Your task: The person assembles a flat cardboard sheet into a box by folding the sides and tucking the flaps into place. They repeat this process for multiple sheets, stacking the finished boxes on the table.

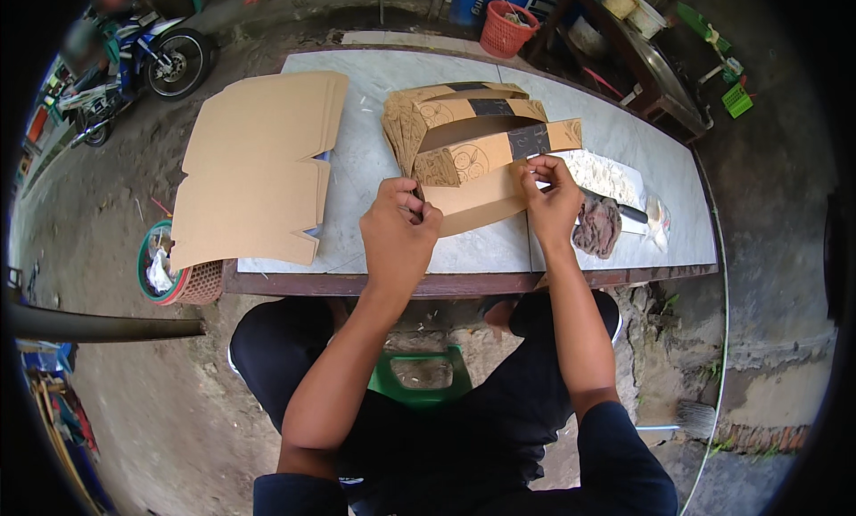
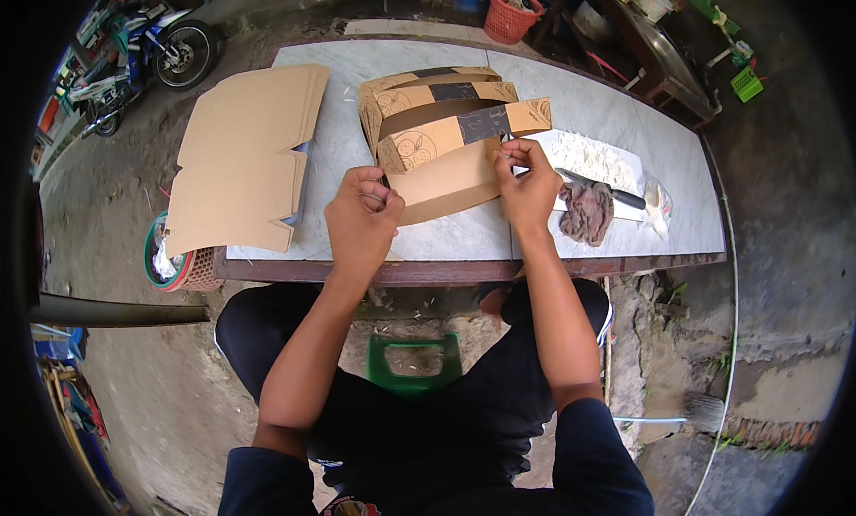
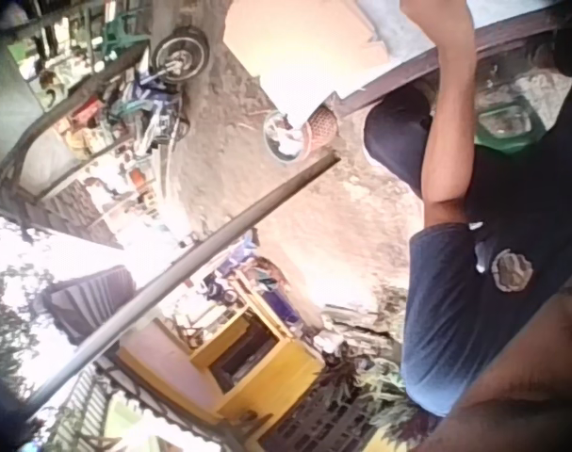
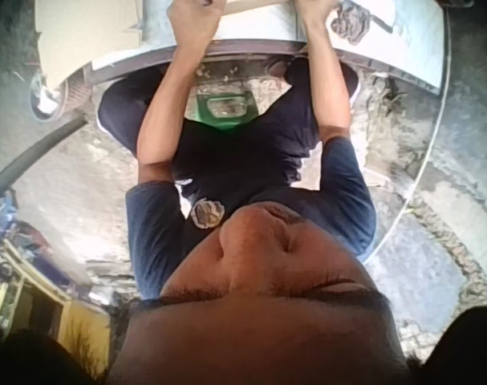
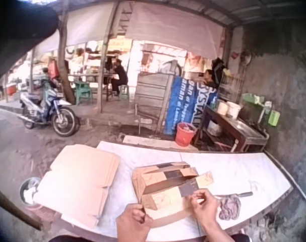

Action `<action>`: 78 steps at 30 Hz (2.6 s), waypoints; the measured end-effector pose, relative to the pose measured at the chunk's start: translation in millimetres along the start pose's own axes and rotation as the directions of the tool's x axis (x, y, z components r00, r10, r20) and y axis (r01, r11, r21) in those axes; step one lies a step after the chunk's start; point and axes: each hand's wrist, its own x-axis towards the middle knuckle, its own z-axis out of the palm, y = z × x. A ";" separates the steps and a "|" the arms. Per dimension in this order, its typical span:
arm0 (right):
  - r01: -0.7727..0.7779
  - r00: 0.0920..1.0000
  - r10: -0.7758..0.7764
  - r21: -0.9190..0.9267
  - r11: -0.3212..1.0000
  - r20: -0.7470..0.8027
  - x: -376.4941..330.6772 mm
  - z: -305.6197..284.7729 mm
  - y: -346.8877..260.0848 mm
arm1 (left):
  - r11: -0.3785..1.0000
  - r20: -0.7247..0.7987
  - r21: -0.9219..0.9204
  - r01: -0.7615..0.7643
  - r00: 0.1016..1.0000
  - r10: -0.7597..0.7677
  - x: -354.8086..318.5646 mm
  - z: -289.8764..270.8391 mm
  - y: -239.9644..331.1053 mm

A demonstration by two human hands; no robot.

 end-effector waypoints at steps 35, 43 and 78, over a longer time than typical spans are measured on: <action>-0.163 0.986 0.156 0.189 0.968 0.054 -5.8 2.8 26.8 | 0.974 -0.100 0.161 -0.160 0.979 0.177 2.0 5.9 -20.1; -0.091 0.992 0.098 -0.085 0.992 0.076 -5.3 -4.4 -0.1 | 0.996 -0.100 0.075 0.058 0.994 -0.050 6.5 5.4 -20.1; -0.195 0.928 0.186 -0.006 0.981 0.322 1.8 -29.2 -3.0 | 0.993 -0.005 -0.105 0.055 0.998 -0.055 16.8 -6.6 -36.7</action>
